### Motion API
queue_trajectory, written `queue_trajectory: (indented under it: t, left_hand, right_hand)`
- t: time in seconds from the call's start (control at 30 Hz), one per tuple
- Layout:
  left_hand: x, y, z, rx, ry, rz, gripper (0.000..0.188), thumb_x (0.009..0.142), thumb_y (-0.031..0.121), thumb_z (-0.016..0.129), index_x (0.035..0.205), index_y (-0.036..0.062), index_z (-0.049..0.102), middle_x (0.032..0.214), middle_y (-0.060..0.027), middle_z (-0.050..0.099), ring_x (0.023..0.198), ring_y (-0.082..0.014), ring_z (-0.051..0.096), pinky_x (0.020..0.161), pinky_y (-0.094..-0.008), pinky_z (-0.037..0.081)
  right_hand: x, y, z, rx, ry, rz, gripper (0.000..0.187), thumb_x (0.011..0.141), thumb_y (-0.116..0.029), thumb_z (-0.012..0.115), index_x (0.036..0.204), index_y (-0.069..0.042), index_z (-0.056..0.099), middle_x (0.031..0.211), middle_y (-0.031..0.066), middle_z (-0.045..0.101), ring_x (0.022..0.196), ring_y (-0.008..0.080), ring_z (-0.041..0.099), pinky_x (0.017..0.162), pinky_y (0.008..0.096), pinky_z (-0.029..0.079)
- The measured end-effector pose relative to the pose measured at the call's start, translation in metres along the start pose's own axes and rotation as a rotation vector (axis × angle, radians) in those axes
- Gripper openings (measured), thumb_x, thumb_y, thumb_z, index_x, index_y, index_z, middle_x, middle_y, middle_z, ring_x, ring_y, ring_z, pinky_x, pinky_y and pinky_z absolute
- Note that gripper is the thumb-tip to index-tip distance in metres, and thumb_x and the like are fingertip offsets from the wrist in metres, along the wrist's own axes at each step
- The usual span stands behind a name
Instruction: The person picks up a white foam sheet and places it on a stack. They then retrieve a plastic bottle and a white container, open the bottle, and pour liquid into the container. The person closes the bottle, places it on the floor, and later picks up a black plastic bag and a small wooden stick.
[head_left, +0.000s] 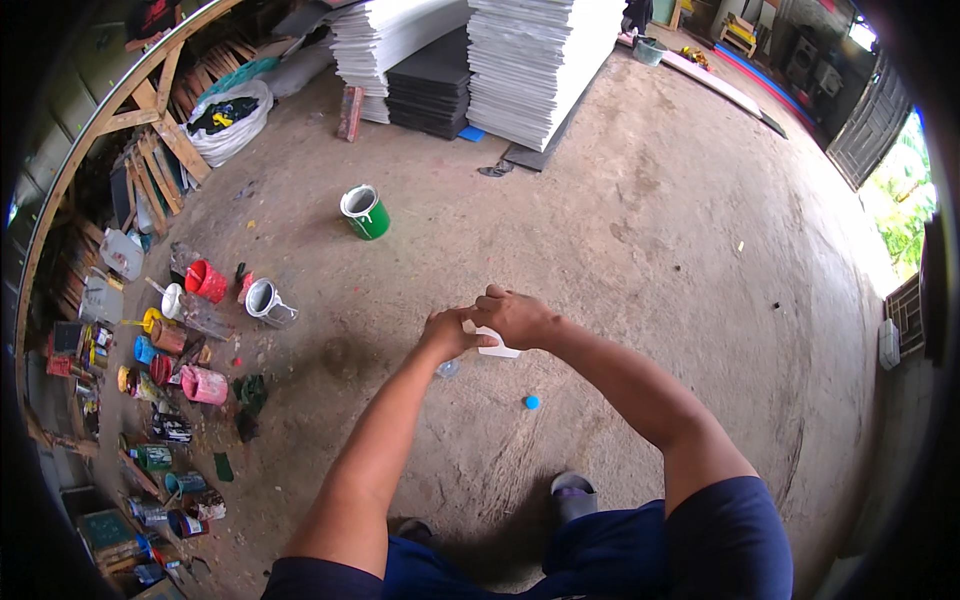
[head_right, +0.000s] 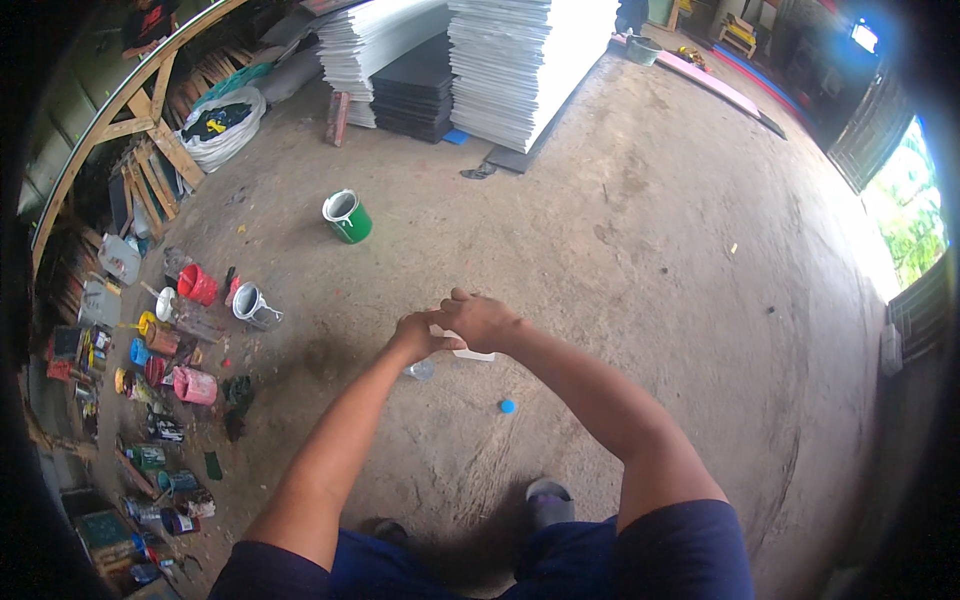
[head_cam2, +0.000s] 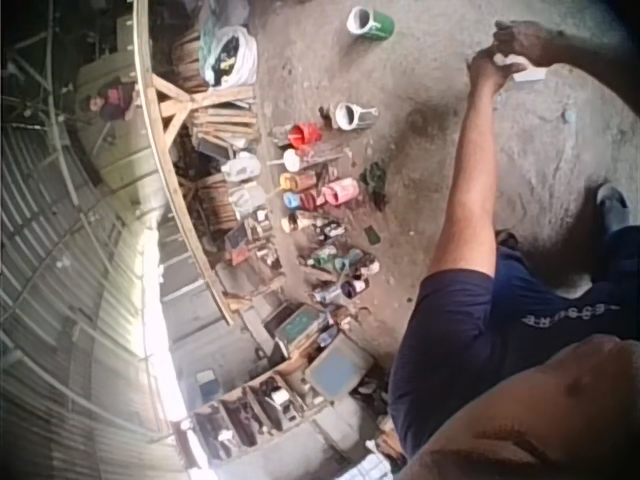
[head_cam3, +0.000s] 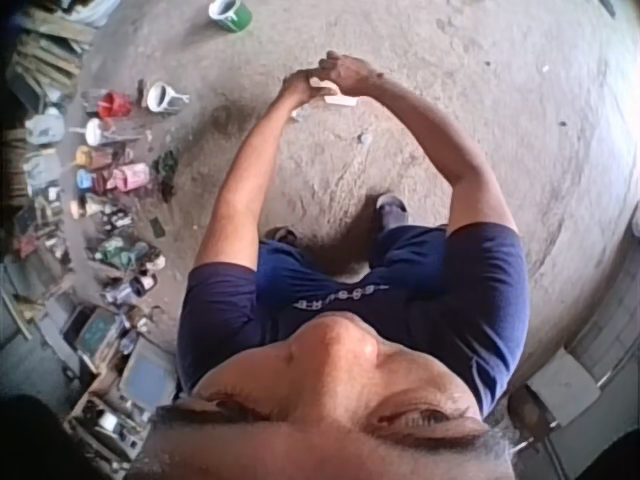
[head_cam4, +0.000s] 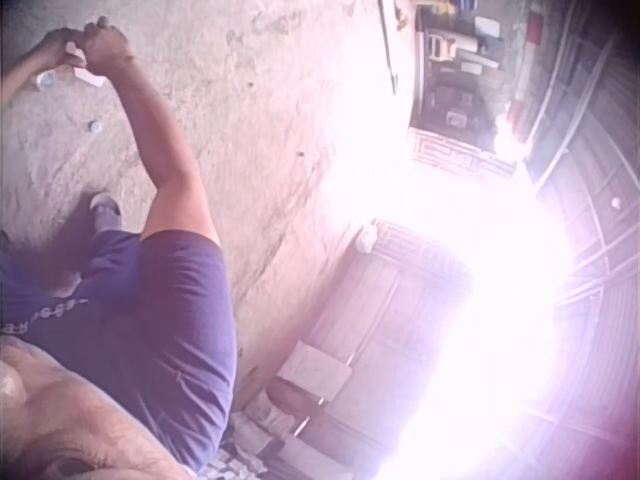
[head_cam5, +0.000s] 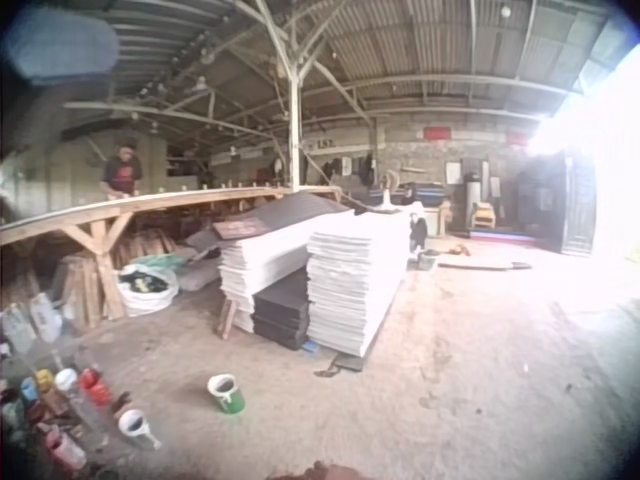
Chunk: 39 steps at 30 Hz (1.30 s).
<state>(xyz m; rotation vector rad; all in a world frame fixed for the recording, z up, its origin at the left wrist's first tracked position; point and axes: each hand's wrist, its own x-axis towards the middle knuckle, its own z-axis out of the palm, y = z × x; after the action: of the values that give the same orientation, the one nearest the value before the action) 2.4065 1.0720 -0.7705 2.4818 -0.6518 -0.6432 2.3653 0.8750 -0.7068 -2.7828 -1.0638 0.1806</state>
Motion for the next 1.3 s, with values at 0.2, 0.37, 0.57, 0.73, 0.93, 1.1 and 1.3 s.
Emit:
queue_trajectory:
  t: [0.2,0.37,0.57,0.73,0.93,1.1,1.3]
  left_hand:
    - [-0.002,0.001,0.006,-0.048,0.091,0.03,0.089,0.07,0.065,0.087,0.143,0.0206,0.065,0.127,-0.016,0.074,0.128,-0.0322,0.065,0.117,-0.0473,0.035]
    - [0.0,0.004,-0.003,-0.149,0.086,0.073,0.092,0.069,0.057,0.092,0.147,0.0175,0.062,0.127,-0.0183,0.074,0.124,-0.0346,0.068,0.107,-0.0421,0.051]
    - [-0.005,0.002,0.009,-0.094,0.175,0.118,0.087,0.076,0.043,0.091,0.151,0.0146,0.056,0.131,-0.0176,0.072,0.125,-0.0355,0.067,0.11,-0.0452,0.047]
    - [-0.006,-0.003,0.01,-0.055,0.184,0.196,0.086,0.081,0.037,0.088,0.153,0.0093,0.051,0.133,-0.0171,0.071,0.122,-0.0354,0.068,0.105,-0.0459,0.052]
    - [-0.008,0.011,0.004,-0.102,0.129,0.08,0.088,0.079,0.038,0.089,0.153,0.01,0.051,0.131,-0.018,0.071,0.123,-0.0356,0.068,0.103,-0.0464,0.054]
    - [-0.011,0.015,0.001,-0.103,0.121,0.054,0.086,0.078,0.042,0.09,0.15,0.011,0.053,0.128,-0.0185,0.072,0.121,-0.0365,0.068,0.101,-0.0468,0.054]
    - [-0.015,0.02,0.005,0.044,0.11,0.031,0.078,0.077,0.052,0.088,0.138,0.0136,0.058,0.12,-0.0159,0.075,0.111,-0.0381,0.072,0.093,-0.0486,0.057]
  right_hand:
    - [-0.007,0.012,0.002,0.302,0.146,0.153,0.034,0.088,-0.017,0.072,0.122,-0.012,0.071,0.117,0.0114,0.072,0.112,0.0325,0.069,0.095,0.0437,0.058]
    - [-0.027,0.046,-0.012,0.543,0.547,0.431,0.019,0.086,-0.006,0.059,0.101,-0.004,0.071,0.105,0.0207,0.07,0.101,0.0401,0.07,0.088,0.0462,0.055]
    - [-0.075,0.046,0.023,0.733,0.278,0.659,0.047,0.085,-0.033,0.075,0.122,-0.006,0.064,0.111,0.0202,0.069,0.108,0.0361,0.069,0.095,0.0468,0.053]
    - [-0.089,0.013,0.068,0.525,0.083,0.646,0.114,0.067,-0.062,0.093,0.156,-0.017,0.037,0.144,0.0213,0.053,0.129,0.0406,0.059,0.106,0.0516,0.051]
    - [-0.072,0.009,0.076,0.6,0.333,0.619,0.112,0.071,-0.064,0.089,0.156,-0.014,0.037,0.138,0.021,0.054,0.125,0.0384,0.061,0.103,0.0511,0.052]
    - [-0.063,0.006,0.043,0.43,0.567,0.576,0.056,0.093,-0.049,0.075,0.134,-0.012,0.061,0.117,0.0126,0.063,0.108,0.0334,0.066,0.089,0.0457,0.057]
    - [-0.036,-0.017,0.024,0.185,0.406,0.429,0.035,0.092,-0.038,0.074,0.117,-0.013,0.071,0.109,0.0063,0.065,0.106,0.028,0.069,0.082,0.0419,0.06]
